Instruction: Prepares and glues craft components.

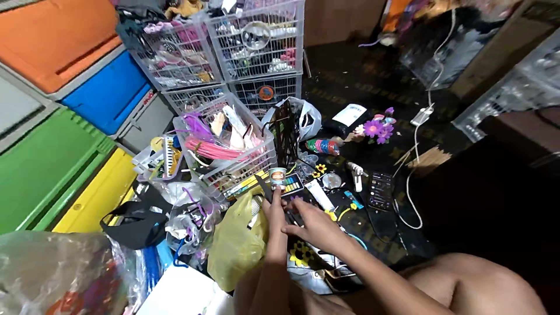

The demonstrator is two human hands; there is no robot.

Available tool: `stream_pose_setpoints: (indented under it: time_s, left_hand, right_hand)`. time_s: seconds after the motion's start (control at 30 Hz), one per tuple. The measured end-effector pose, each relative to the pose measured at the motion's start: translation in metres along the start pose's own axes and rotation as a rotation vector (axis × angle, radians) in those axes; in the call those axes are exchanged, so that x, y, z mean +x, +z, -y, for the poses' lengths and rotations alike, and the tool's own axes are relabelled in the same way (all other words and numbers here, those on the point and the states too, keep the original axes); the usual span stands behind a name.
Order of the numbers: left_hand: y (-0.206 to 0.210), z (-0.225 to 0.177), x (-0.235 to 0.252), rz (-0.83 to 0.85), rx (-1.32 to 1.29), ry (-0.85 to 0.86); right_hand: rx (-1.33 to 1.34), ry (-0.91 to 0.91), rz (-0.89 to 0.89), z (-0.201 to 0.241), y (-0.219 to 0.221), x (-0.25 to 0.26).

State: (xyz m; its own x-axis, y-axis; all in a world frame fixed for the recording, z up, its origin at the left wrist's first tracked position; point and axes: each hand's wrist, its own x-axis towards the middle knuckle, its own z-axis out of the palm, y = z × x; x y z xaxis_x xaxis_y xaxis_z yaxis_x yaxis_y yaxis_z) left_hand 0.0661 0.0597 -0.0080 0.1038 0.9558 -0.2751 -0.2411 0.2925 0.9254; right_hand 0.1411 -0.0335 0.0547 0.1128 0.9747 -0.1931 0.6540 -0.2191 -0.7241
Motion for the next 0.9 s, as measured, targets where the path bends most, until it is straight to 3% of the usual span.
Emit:
stream_pose_setpoints:
  time_s: [0.1,0.4,0.57,0.77,0.9]
  left_hand:
    - [0.001,-0.007,-0.002,0.044,-0.180,-0.146]
    - [0.003,-0.009,-0.006,0.195,-0.323,-0.283]
    - [0.003,-0.004,-0.008,0.259,-0.284,-0.234]
    - [0.000,-0.008,-0.004,0.180,-0.281,-0.201]
    - [-0.003,-0.008,-0.001,0.185,-0.239,-0.089]
  right_hand:
    - [-0.007,0.027,0.066,-0.009,0.007,0.000]
    - [-0.009,-0.032,0.064,-0.025,0.011,0.006]
    - [-0.002,0.023,-0.067,-0.031,0.020,0.006]
    - [-0.066,0.172,-0.026,-0.061,0.004,-0.017]
    - [0.023,0.060,-0.045,-0.094,-0.025,-0.042]
